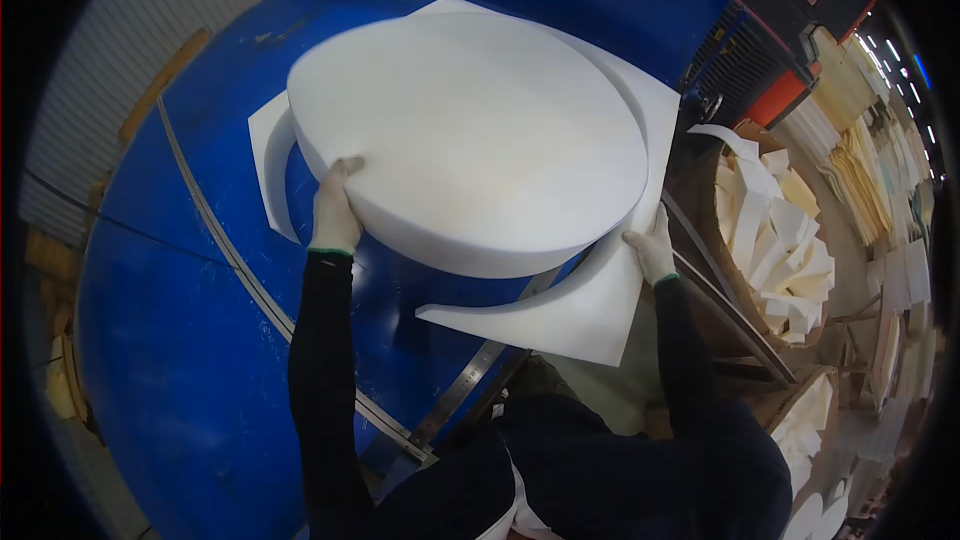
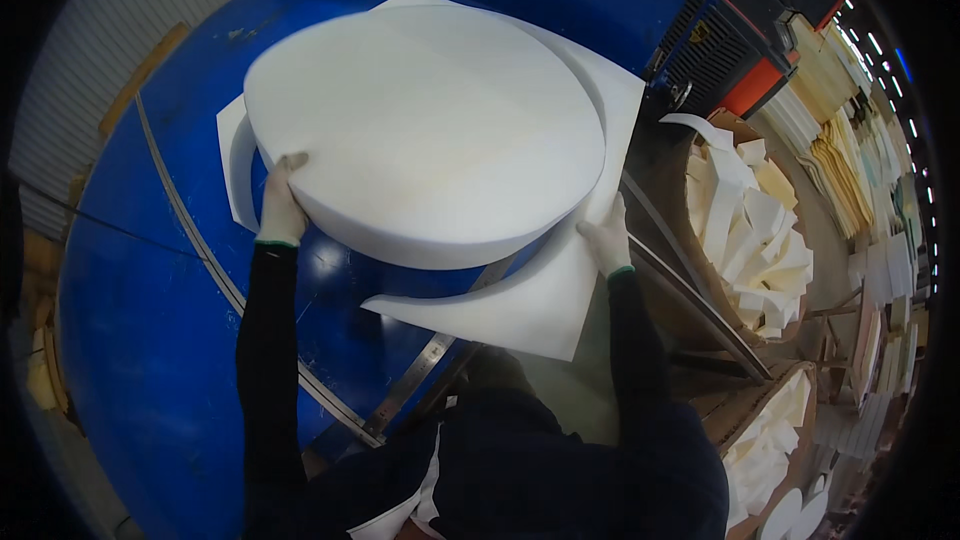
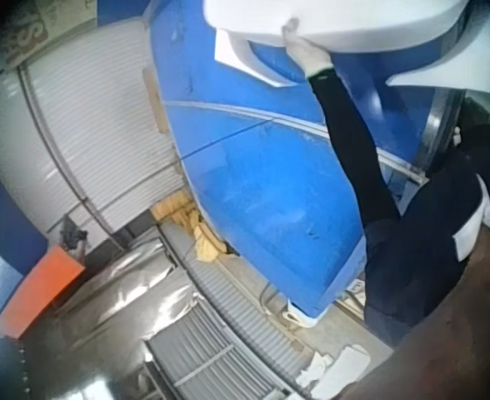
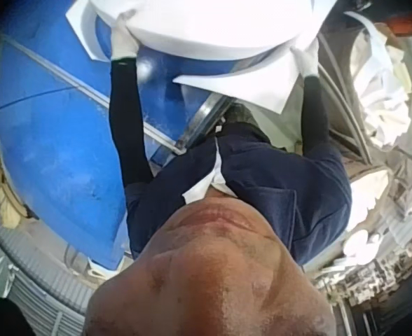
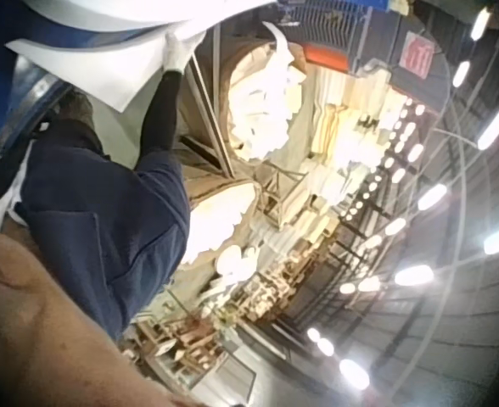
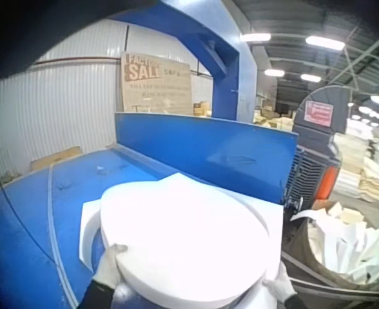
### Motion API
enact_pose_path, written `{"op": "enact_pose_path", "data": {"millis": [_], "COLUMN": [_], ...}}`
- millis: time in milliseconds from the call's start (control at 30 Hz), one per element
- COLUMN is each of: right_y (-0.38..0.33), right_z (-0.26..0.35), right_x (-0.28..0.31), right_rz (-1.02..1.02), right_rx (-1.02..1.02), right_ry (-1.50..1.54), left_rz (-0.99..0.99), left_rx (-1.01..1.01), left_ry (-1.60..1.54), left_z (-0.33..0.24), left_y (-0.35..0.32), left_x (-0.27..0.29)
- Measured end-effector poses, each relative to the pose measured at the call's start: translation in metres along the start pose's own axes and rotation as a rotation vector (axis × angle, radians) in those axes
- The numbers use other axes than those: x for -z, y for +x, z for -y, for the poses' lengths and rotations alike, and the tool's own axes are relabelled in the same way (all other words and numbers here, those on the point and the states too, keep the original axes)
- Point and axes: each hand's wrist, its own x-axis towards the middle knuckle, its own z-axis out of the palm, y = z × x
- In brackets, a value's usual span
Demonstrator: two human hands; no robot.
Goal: The person uses a large blue band saw to cut a circular shape out of a rectangular white foam block. They guide the foam along the blade to follow a pre-drawn line, then remove the cut pieces and place them into a basket.
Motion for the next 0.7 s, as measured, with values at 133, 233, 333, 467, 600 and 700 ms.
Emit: {"op": "enact_pose_path", "data": {"millis": [133, 233, 333, 467, 600, 700], "right_y": [0.033, 0.037, 0.038, -0.009, -0.086, -0.127], "right_z": [-0.026, 0.009, 0.05, 0.07, 0.133, 0.096], "right_x": [-0.014, -0.037, 0.001, 0.01, -0.021, 0.057], "right_rz": [-0.233, -0.149, -0.117, -0.017, 0.282, 0.234], "right_rx": [0.156, 0.035, -0.009, -0.131, -0.04, 0.147], "right_ry": [-0.268, -0.681, 0.139, 0.653, 0.985, 0.999], "left_rz": [0.017, 0.108, 0.343, 0.432, 0.382, 0.425], "left_rx": [-0.34, -0.443, -0.381, -0.402, -0.41, -0.159], "left_ry": [0.047, 0.227, 0.136, 0.166, 0.201, 0.154], "left_z": [-0.101, -0.187, -0.204, -0.211, -0.209, -0.124], "left_y": [-0.013, -0.053, -0.089, -0.165, -0.274, -0.282], "left_x": [-0.065, -0.094, -0.098, -0.095, -0.048, -0.046]}}
